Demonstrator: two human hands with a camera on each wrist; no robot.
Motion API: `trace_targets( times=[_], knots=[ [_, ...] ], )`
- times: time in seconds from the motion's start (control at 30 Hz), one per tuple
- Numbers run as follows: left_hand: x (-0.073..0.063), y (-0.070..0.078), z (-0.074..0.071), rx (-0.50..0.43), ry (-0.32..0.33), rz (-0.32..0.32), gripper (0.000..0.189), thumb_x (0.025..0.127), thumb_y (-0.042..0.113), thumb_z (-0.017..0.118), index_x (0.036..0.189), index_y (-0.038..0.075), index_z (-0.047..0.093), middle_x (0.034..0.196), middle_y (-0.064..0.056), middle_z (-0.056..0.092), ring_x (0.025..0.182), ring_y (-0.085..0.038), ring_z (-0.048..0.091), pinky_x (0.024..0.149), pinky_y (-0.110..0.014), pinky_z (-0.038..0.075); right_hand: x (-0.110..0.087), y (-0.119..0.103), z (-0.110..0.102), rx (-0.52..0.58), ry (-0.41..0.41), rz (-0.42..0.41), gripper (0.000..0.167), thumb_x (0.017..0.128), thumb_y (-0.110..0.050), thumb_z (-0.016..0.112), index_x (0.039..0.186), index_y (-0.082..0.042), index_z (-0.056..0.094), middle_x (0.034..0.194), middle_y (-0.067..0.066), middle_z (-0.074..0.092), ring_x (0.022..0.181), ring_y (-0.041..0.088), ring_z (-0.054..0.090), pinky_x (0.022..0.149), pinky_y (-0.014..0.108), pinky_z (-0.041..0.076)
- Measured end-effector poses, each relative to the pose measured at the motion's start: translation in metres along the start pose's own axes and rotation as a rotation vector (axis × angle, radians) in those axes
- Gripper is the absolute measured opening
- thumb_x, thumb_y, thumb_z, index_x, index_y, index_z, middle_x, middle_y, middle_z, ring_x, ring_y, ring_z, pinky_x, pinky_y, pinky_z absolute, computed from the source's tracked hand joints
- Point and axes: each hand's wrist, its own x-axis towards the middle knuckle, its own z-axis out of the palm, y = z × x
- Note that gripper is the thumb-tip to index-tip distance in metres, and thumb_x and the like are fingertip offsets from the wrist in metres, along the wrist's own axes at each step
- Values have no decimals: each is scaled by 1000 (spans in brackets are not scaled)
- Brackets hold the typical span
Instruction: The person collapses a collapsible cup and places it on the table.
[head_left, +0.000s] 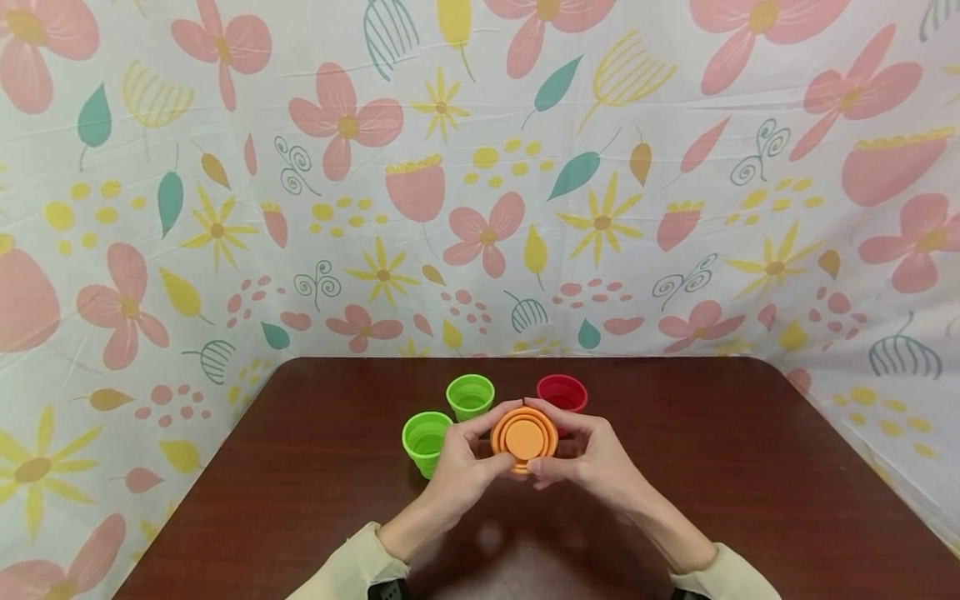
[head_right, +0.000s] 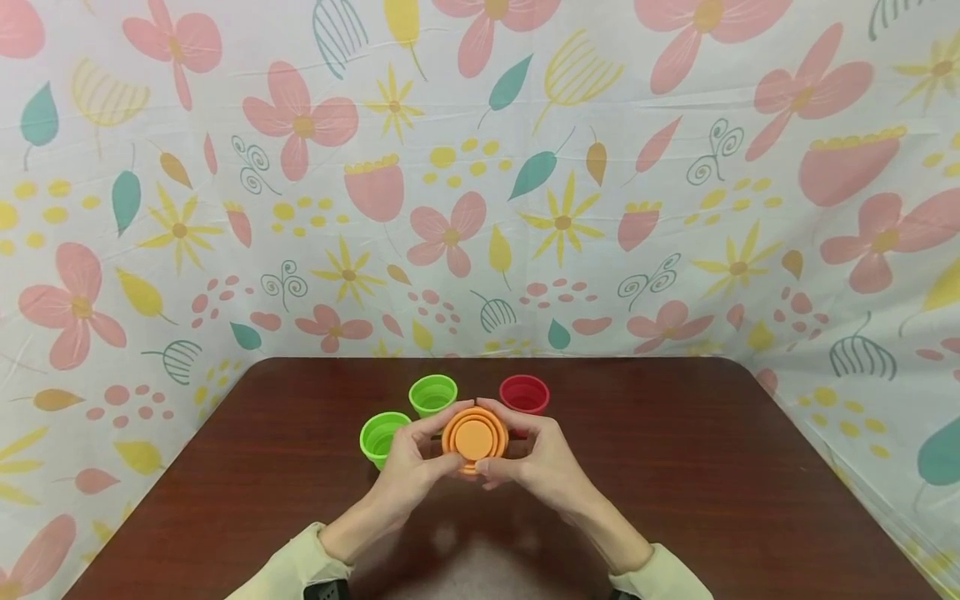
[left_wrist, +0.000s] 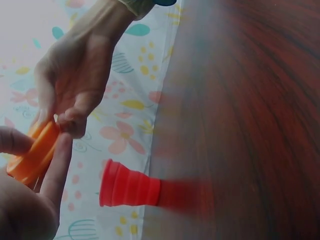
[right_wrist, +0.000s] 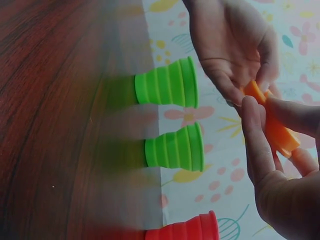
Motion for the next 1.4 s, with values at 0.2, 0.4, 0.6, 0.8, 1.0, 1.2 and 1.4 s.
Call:
trace_targets(
  times=[0.2,0.4,0.6,0.8,1.0,1.2,1.4],
  knots=[
    [-1,1,-4,-58,-60,-5,69,88,-14,66,153,5,55,137,-22,64,96,-26,74,76,-51,65,-1,-2,-2,-9,-9,2,76,87,4,82,156,-5,51,138,25,60,85,44,74,71,54,65],
    [-1,1,-9,-60,-118,-23,71,92,-12,70,157,2,47,142,-22,60,100,-24,74,77,-46,65,-1,-2,-3,-22,-4,0,76,88,3,81,156,0,48,141,25,59,85,38,75,71,53,65],
    [-1,2,-12,-64,-117,-67,73,94,-8,73,160,6,45,141,-21,62,101,-25,75,80,-46,64,-1,0,-4,-30,2,-2,75,88,3,81,155,-1,50,139,27,60,86,43,74,71,53,65],
    [0,1,-11,-46,-83,-80,68,95,-7,72,158,7,49,140,-20,64,93,-24,77,77,-48,65,-1,1,-3,-23,9,-9,74,88,3,81,155,-1,51,136,27,61,85,50,72,71,53,65],
    [1,2,-11,-38,-71,-65,67,94,-7,73,156,7,50,140,-20,64,91,-23,78,76,-47,65,-2,2,-3,-13,23,-9,69,91,1,79,155,-1,51,126,27,66,77,44,74,70,53,64],
    [0,2,-10,-40,-73,-61,66,95,-5,74,156,5,50,140,-21,64,88,-23,78,75,-45,66,-3,2,-4,-11,15,-4,65,94,-1,77,154,1,51,107,26,68,69,32,72,67,53,64],
    [-1,2,-9,-56,-77,-60,67,94,-6,74,156,6,51,140,-21,64,86,-23,78,74,-45,66,-4,3,-6,-35,-3,-10,63,95,-1,76,153,0,52,104,26,66,71,41,70,64,54,64]
  ],
)
